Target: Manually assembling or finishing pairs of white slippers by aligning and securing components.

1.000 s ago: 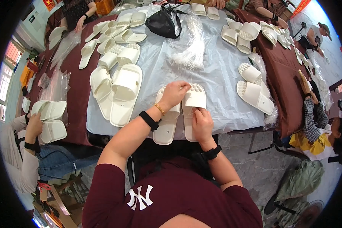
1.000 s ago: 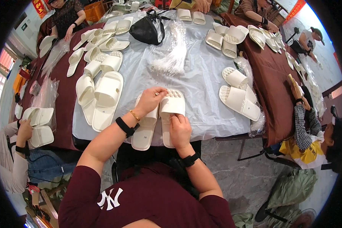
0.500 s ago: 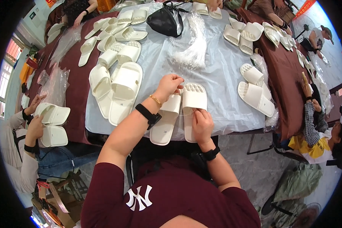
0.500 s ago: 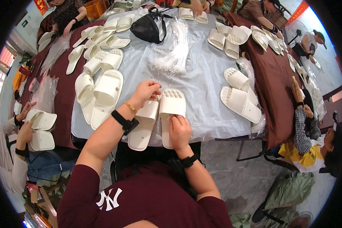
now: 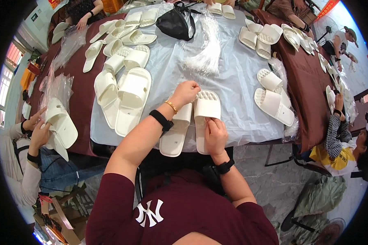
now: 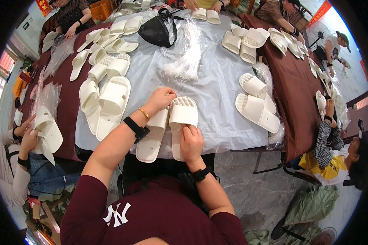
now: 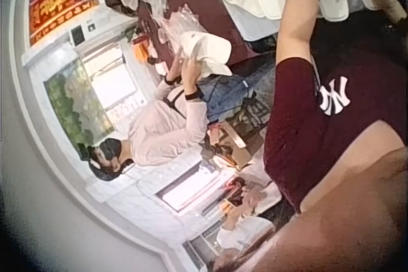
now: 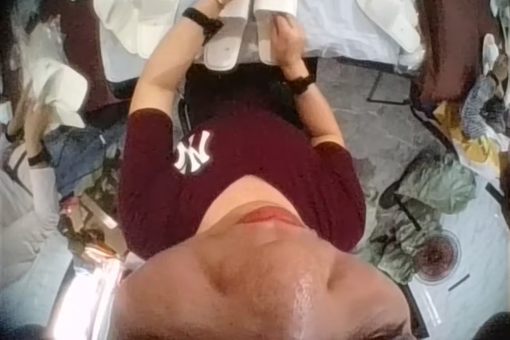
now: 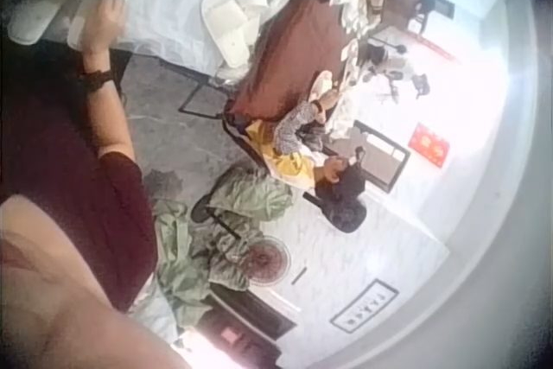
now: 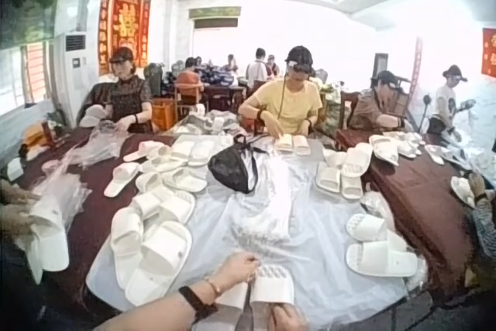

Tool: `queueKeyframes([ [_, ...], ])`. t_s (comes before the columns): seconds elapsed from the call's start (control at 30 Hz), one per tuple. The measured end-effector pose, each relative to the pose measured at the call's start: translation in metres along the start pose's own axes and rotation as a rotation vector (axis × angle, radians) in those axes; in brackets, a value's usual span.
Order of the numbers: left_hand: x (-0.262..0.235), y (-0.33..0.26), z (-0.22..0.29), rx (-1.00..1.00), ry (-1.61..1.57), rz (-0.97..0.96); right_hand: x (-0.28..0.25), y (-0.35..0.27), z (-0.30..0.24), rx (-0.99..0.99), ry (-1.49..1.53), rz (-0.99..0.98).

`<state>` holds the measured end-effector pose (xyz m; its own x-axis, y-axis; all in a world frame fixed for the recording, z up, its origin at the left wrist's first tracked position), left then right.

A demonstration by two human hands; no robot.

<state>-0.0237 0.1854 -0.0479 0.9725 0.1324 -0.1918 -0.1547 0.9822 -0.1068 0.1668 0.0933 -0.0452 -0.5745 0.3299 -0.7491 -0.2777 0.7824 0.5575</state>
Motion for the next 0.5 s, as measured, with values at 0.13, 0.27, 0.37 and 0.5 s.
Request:
queueKeyframes([
  [0.13, -0.001, 0.004, -0.003, 0.01, 0.114, 0.024, 0.001, 0.001, 0.002, 0.005, -0.019, -0.026],
  [0.27, -0.001, 0.008, 0.002, -0.054, 0.02, 0.052, 0.003, 0.002, 0.003, -0.004, -0.031, -0.021],
  [0.37, 0.004, 0.009, 0.01, -0.1, -0.089, -0.001, 0.003, 0.0, 0.004, 0.004, -0.049, -0.015],
  [0.5, 0.007, 0.014, -0.006, -0.116, -0.018, -0.036, -0.001, 0.002, -0.001, -0.005, -0.059, -0.037],
])
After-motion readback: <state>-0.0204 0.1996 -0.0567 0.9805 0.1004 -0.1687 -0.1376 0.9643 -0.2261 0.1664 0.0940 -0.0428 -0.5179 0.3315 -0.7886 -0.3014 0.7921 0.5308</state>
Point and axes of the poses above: each hand's wrist, its own y-axis towards the middle knuckle, its own x-axis out of the palm, z = x × y, the point moved 2 cm from there along y, towards the middle knuckle, and after that the axes turned 13 degrees about -y, right-handed, at the moved point
